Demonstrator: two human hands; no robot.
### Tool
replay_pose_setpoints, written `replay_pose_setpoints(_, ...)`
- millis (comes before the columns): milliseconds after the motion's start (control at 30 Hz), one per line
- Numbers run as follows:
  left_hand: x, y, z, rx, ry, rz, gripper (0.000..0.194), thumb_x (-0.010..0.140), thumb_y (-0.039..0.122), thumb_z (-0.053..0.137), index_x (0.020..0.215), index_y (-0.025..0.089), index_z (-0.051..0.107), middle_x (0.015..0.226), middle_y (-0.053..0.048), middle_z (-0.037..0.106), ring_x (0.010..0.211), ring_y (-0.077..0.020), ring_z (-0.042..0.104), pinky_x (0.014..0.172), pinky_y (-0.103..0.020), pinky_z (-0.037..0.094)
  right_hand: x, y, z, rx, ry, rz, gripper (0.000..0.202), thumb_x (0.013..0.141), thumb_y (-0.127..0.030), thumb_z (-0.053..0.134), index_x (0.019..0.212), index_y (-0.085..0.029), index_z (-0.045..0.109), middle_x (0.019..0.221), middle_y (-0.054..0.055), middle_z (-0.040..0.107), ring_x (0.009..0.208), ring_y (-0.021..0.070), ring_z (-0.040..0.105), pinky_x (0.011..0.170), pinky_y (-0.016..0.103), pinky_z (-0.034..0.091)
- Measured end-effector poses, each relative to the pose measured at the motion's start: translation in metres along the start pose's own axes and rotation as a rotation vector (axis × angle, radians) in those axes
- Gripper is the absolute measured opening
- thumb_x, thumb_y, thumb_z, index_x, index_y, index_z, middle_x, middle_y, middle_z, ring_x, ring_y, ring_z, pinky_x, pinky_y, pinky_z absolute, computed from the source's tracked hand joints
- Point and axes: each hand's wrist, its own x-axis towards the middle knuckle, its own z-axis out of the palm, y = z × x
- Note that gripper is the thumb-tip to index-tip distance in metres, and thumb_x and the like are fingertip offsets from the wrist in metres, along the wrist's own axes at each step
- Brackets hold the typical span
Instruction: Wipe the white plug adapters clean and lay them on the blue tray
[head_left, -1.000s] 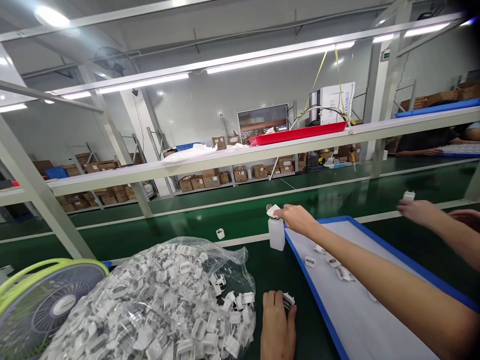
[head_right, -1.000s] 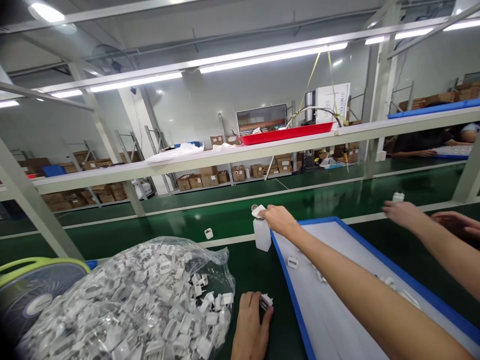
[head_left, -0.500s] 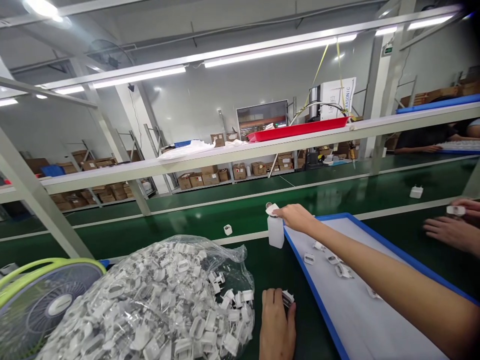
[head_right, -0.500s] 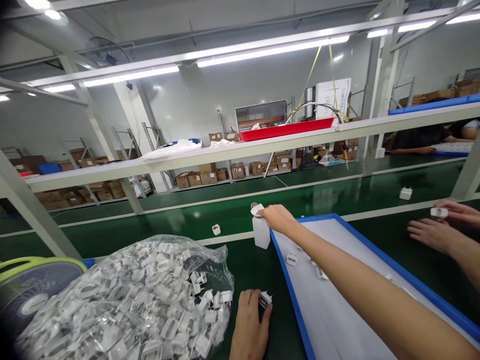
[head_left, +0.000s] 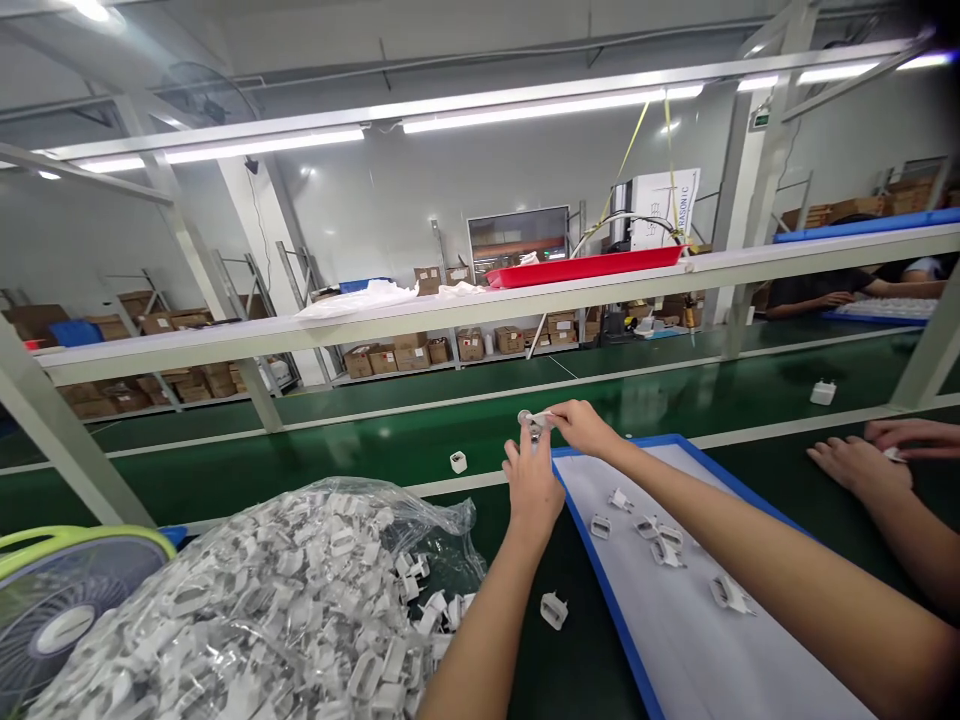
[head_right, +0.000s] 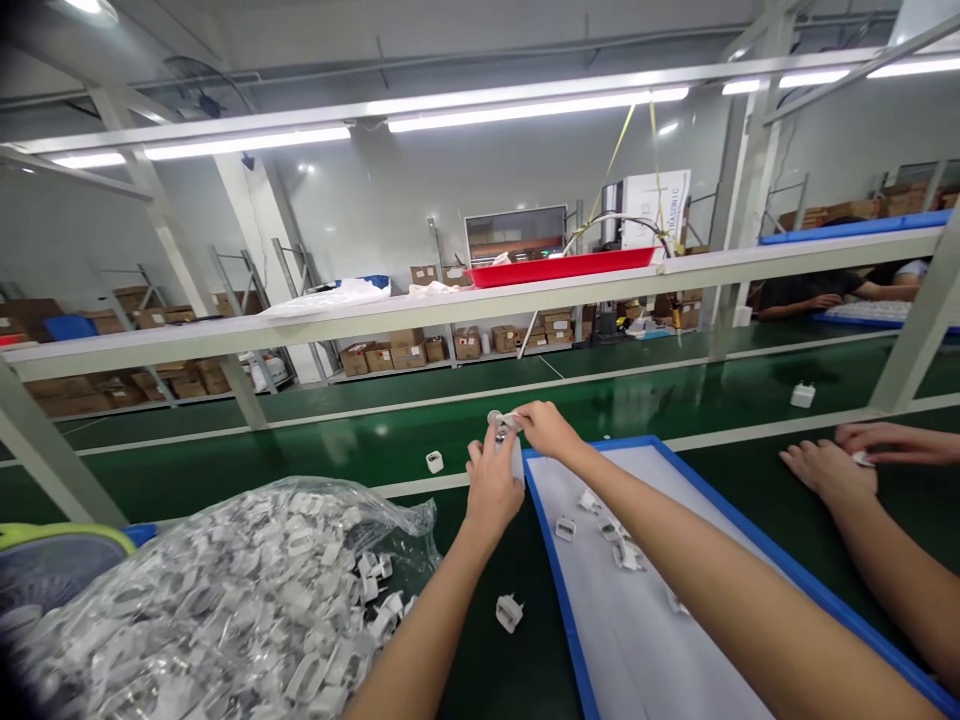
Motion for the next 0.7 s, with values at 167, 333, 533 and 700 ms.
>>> replay_pose_setpoints(167,0.013,-0.010,0.011,0.089,-0.037,0.006,0.084,0.078,-0.003,0.045,0.156,0.025,0.038,0.168,-0.008,0.031,0.121,-0.0381,0.043,0.092,-0.053,0.048,0.005,-0.009,-0.009,-0.068,0.002,-0.137,0.031,0.100,-0.038,0.064,0.124,-0.018,0.064,0.125,0.009,0.065,0.108,0.0224,0.066,0.092,0.044,0.057)
replay_pose_setpoints(333,0.007,-0.015,0.016,0.128,-0.064,0.016,0.093,0.075,-0.006,0.046,0.160,0.028,0.029,0.169,-0.006,0.029,0.121,-0.0365,0.043,0.095,-0.052,0.048,0.007,-0.018,-0.005,-0.143,-0.008,-0.175,0.032,0.100,-0.038,0.064,0.124,-0.018,0.064,0.127,0.009,0.064,0.110,0.0229,0.065,0.094,0.045,0.056)
replay_pose_setpoints(533,0.007,-0.017,0.017,0.116,-0.058,0.022,0.090,0.079,-0.002,0.046,0.162,0.029,0.027,0.170,-0.005,0.027,0.122,-0.0352,0.045,0.095,-0.050,0.048,0.008,-0.021,-0.005,-0.199,-0.009,-0.155,0.034,0.100,-0.039,0.064,0.127,-0.019,0.063,0.128,0.010,0.063,0.108,0.0226,0.065,0.092,0.044,0.057)
replay_pose_setpoints(700,0.005,-0.016,0.016,0.103,-0.058,0.020,0.090,0.079,-0.004,0.046,0.161,0.026,0.028,0.171,-0.007,0.027,0.125,-0.0359,0.044,0.097,-0.048,0.046,0.007,-0.021,-0.007,-0.222,0.009,-0.108,0.032,0.100,-0.038,0.063,0.126,-0.019,0.063,0.128,0.010,0.064,0.108,0.0221,0.065,0.092,0.043,0.057)
